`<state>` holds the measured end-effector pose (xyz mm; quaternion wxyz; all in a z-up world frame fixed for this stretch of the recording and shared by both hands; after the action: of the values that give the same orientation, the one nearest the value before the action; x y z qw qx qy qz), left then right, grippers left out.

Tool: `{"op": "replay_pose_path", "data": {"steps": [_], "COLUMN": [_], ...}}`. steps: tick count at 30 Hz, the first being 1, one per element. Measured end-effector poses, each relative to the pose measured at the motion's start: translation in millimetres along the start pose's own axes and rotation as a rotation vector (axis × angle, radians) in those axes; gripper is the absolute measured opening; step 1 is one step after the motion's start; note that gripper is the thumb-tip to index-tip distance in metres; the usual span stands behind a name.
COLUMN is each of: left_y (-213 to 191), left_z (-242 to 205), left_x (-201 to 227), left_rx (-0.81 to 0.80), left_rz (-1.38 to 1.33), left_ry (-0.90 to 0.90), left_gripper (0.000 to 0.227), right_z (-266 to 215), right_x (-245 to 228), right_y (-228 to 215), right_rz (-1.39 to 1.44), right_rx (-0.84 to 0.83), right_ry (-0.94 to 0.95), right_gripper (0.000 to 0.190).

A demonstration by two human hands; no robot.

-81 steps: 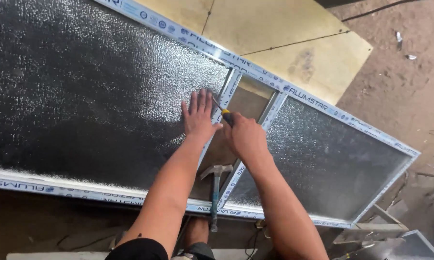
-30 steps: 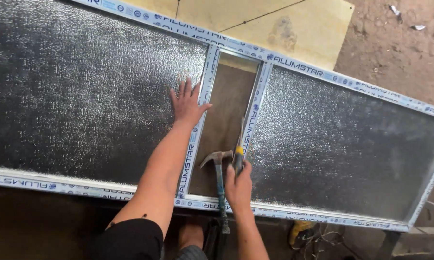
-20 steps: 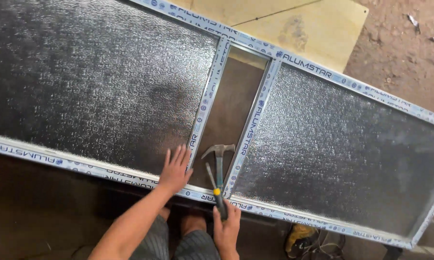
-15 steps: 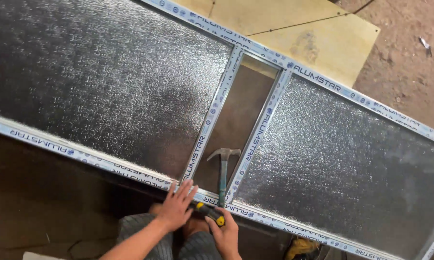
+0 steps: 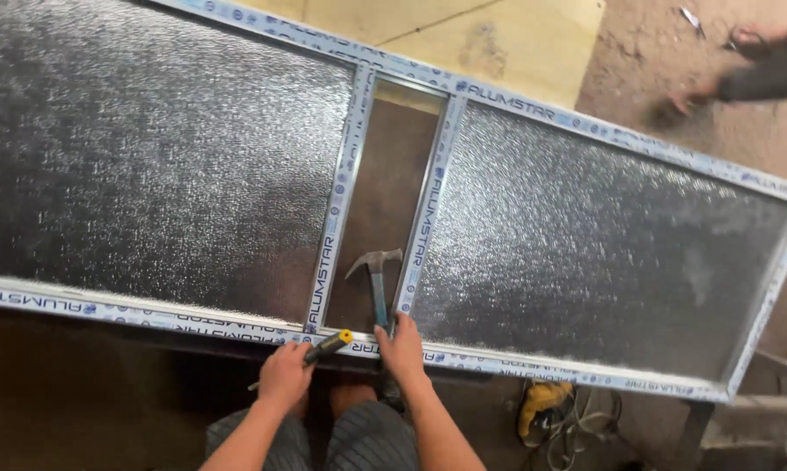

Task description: Assembling a metal frame around a textured sheet using a hammer and screwdriver

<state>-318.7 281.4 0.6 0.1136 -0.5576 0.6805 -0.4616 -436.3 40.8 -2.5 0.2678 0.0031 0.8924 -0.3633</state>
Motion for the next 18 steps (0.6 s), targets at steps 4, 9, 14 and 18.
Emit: {"op": "replay_pose_path", "data": {"steps": [4, 9, 14, 18], "left_y": [-9.1, -41.0, -96.9, -84.0], "left_z": [25.1, 45.7, 50.0, 60.0], "left_x": [-28.2, -51.4, -36.2, -60.7], "left_rx": [-0.079, -0.307, -0.396, -0.449], "left_rz": [0.131, 0.071, 0.083, 0.081], "left_ry": [0.060, -0.189, -0.134, -0.131], "left_gripper": [0.028, 0.032, 0.039, 0.055], "right_z": [13.0, 24.1, 40.9, 35.5], "right_x": [-7.8, -12.6, 7.2, -21.4], "right_y": [31.8, 36.7, 65.4, 48.0], "right_rz": [-0.202, -0.431, -0.511, -0.455], "right_rx": [-0.030, -0.046, -0.050, -0.136], "right_ry": [0.072, 0.017, 0.006, 0.199], "right_gripper": [0.055, 0.044, 0.038, 0.032]}}
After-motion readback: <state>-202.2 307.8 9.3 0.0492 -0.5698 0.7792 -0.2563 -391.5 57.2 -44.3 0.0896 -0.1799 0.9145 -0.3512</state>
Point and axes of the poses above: each hand's wrist, its own z-axis towards the middle knuckle, its own y-axis out of the palm, x = y × z, the point moved 5 cm from there along z, towards the middle knuckle, and after that the axes turned 8 degrees about x, right-handed, at the moved point
